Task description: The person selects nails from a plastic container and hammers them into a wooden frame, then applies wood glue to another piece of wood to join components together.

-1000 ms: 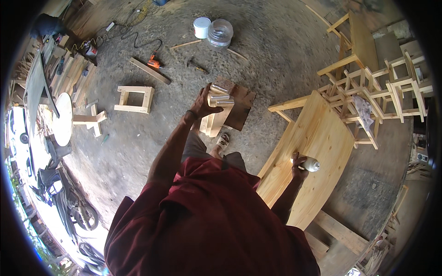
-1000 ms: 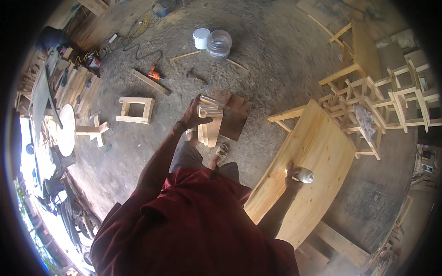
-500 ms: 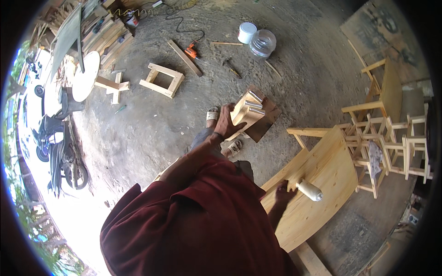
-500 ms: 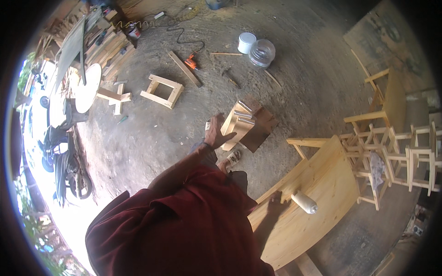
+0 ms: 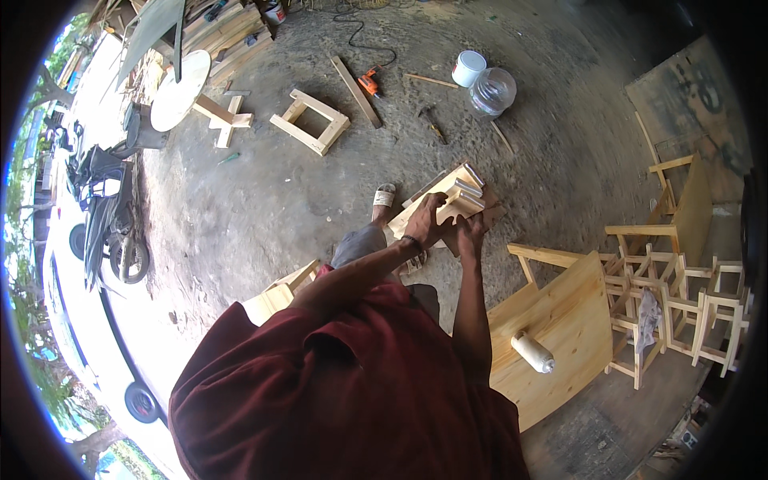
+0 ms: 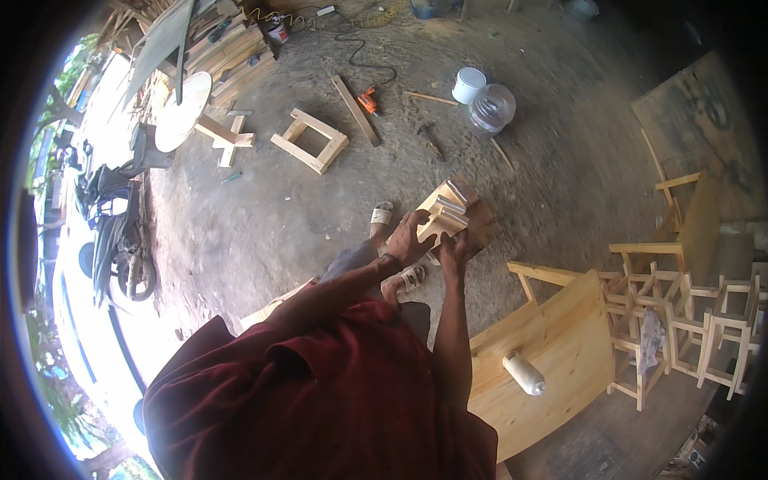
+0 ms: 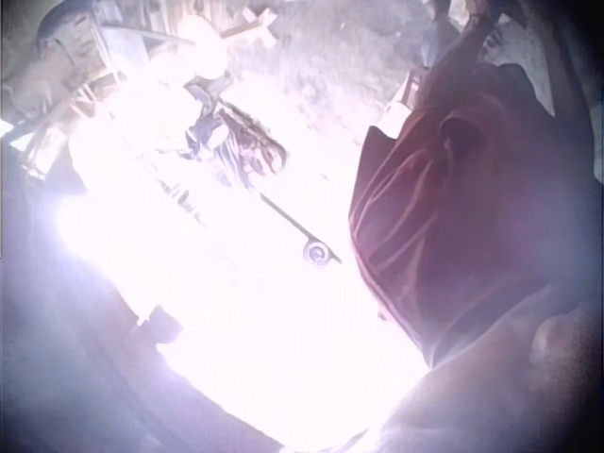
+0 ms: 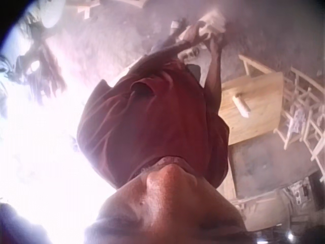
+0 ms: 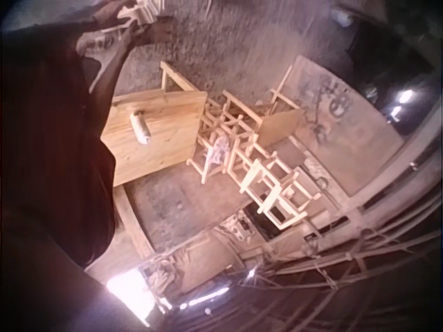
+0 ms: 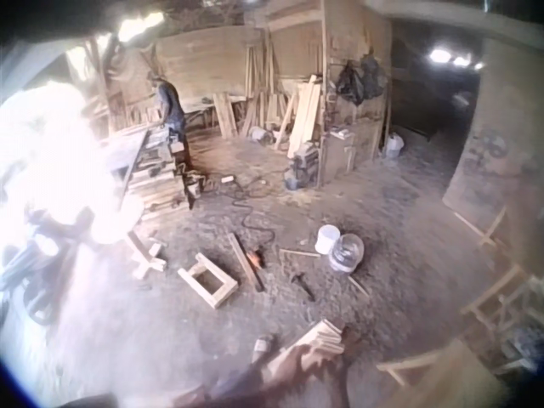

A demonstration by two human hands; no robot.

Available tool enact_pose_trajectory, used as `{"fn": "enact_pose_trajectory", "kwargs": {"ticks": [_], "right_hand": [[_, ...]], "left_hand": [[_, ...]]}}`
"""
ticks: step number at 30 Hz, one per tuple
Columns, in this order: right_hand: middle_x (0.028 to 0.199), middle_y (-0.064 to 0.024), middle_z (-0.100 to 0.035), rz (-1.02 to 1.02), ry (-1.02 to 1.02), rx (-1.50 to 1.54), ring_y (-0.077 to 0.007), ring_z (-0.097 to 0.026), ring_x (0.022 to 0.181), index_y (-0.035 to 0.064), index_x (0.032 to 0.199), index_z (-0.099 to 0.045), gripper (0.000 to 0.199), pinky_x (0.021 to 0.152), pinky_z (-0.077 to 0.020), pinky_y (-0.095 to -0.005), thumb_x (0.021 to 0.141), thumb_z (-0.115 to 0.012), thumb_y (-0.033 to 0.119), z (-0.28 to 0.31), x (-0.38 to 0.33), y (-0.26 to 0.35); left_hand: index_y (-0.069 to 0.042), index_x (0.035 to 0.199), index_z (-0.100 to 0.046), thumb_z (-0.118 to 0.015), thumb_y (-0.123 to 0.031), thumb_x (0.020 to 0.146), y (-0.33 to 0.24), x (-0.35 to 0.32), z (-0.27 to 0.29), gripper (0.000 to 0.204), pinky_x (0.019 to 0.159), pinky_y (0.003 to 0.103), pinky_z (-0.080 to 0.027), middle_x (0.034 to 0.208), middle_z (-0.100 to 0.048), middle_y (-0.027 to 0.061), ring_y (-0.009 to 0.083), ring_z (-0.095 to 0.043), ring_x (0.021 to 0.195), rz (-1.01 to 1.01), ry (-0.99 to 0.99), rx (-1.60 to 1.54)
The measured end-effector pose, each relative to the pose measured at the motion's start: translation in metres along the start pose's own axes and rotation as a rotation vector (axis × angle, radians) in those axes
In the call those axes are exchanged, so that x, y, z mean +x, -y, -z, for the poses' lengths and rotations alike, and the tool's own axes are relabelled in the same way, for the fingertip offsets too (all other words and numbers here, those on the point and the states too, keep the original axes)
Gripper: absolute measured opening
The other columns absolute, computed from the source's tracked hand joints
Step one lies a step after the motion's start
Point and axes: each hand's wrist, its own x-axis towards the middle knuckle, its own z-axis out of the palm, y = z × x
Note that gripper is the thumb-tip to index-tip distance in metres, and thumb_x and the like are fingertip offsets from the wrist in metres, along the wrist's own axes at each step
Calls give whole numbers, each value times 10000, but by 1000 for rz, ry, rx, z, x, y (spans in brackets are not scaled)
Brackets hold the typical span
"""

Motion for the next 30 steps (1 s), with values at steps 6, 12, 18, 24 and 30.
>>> {"fn": "enact_pose_trajectory", "kwargs": {"ticks": [6, 12, 18, 24, 30], "right_hand": [[1132, -202, -680, 73, -104, -184, -311, -677, 1026, -23, 1271, -551, 352, 876, -518, -409, 956, -614, 123, -7, -15, 15], [1119, -219, -656, 33, 65, -258, -370, -641, 1099, 3, 1220, -584, 325, 882, -516, -432, 905, -646, 53, -14, -87, 42], [1128, -198, -668, 154, 189, -268, -342, -663, 1044, 22, 1206, -608, 305, 872, -517, -411, 902, -645, 28, -70, -132, 101], [1098, -235, -651, 186, 306, -254, -377, -657, 1009, 12, 1261, -573, 405, 831, -544, -423, 871, -679, 40, -138, -112, 110], [1110, -208, -681, 64, 504, -527, -323, -674, 1059, -15, 1245, -589, 431, 864, -541, -400, 873, -697, 175, -203, -64, 69]], "left_hand": [[-72, 1262, -500, -753, -218, 778, 9, 6, 1, 566, 934, 436, -486, 1166, -569, 176, 365, -568, 1139, -86, 37, 8], [-68, 1083, -642, -811, -250, 750, 27, -24, 51, 415, 899, 423, -512, 1100, -631, 160, 337, -620, 1055, -371, 176, 17], [-67, 1118, -644, -714, -239, 849, 55, -77, 105, 327, 876, 411, -537, 1092, -665, 132, 328, -655, 1021, -158, 482, -48], [-61, 1148, -674, -703, -172, 836, 58, -90, 197, 332, 828, 376, -566, 1096, -701, 124, 305, -690, 983, -170, 244, -22], [-36, 1094, -703, -803, -263, 822, 99, -93, 320, 368, 772, 330, -556, 937, -742, 109, 192, -713, 868, 371, -156, -194]]}}
